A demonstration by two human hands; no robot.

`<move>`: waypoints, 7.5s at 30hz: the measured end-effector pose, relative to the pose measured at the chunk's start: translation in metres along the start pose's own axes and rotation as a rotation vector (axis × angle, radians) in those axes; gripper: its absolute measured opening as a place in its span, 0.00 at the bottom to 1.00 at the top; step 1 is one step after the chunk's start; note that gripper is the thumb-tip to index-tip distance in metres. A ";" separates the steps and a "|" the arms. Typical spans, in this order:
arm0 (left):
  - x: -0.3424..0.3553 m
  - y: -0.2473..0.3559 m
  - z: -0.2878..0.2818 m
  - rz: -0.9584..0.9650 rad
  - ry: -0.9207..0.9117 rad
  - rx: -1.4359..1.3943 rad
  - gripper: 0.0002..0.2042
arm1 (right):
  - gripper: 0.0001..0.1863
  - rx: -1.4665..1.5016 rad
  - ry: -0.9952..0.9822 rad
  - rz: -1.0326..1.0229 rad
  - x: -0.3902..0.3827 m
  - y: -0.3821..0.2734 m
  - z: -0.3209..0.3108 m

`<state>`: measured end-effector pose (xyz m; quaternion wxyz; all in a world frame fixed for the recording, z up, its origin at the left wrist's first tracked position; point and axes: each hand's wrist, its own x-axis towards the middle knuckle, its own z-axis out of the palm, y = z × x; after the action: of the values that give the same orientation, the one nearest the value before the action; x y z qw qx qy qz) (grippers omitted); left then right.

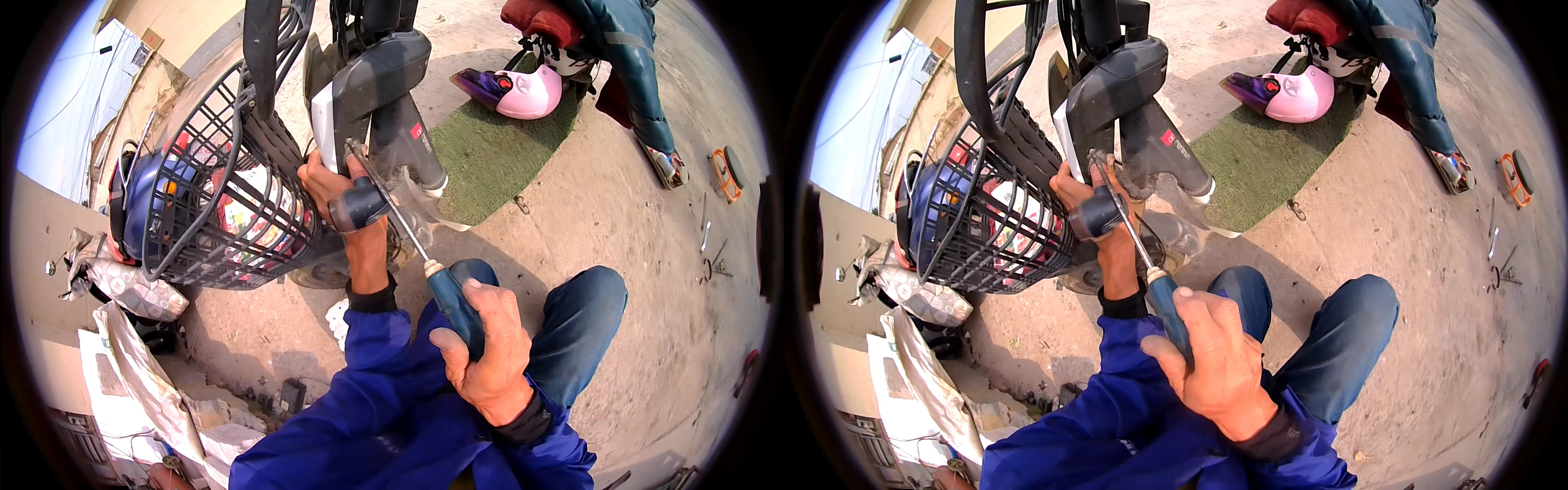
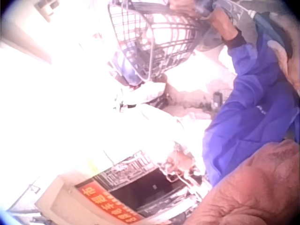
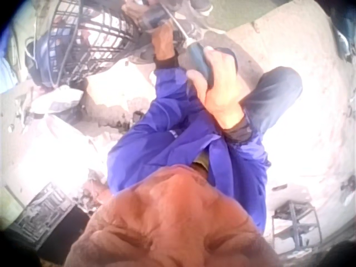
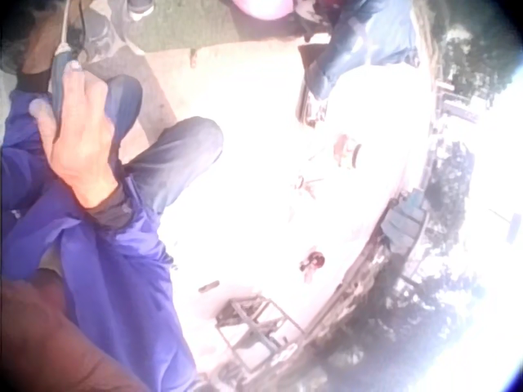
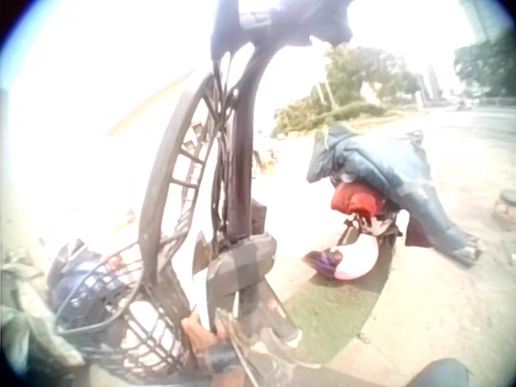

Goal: The person uses a screwdriver to tighten screws on the handlebar stem of a bicycle. They repeatedly adjust the position of the handlebars and tighten the fasteners to secure the assembly.

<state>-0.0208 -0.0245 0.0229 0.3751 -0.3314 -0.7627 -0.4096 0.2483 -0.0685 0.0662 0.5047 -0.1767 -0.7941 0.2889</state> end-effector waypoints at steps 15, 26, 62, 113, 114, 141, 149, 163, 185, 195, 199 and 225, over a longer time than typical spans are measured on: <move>0.004 0.002 -0.001 -0.050 -0.016 0.018 0.26 | 0.36 -0.083 -0.094 0.009 0.000 -0.022 0.001; 0.001 -0.003 0.001 -0.028 -0.001 0.036 0.27 | 0.26 -0.199 -0.126 0.026 -0.003 -0.031 -0.001; 0.007 0.003 -0.008 -0.101 -0.027 -0.043 0.24 | 0.32 -0.185 -0.179 0.164 0.017 -0.058 -0.006; 0.008 0.003 -0.017 -0.113 -0.058 -0.101 0.23 | 0.30 -0.746 -0.462 -0.140 0.042 -0.055 -0.004; 0.007 0.007 -0.016 -0.117 -0.052 -0.119 0.22 | 0.28 -0.570 -0.390 -0.031 0.037 -0.048 -0.001; 0.007 0.007 -0.017 -0.140 -0.043 -0.124 0.24 | 0.30 -0.715 -0.348 -0.178 0.040 -0.042 -0.001; 0.003 0.009 -0.011 -0.154 -0.041 -0.179 0.24 | 0.19 0.682 -0.104 0.936 0.054 -0.053 0.000; 0.011 0.010 -0.014 -0.173 -0.037 -0.176 0.23 | 0.17 0.233 -0.296 0.648 0.050 -0.047 0.009; -0.002 0.011 -0.021 -0.230 -0.098 -0.152 0.28 | 0.26 1.173 -0.248 1.044 0.058 -0.036 0.017; -0.004 0.023 -0.024 -0.268 -0.036 -0.095 0.30 | 0.27 1.275 -0.373 1.025 0.067 -0.019 0.017; -0.019 0.028 -0.032 -0.283 -0.016 -0.059 0.31 | 0.30 1.333 -0.457 1.012 0.074 -0.015 0.018; -0.066 0.180 -0.203 -1.306 -0.029 -1.576 0.18 | 0.39 0.977 -0.512 0.398 0.147 0.130 0.045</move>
<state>0.2193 -0.1350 0.1127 -0.2549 -0.0085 -0.3128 -0.9149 0.1433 0.1028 0.0716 0.2558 0.0060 -0.6172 0.7441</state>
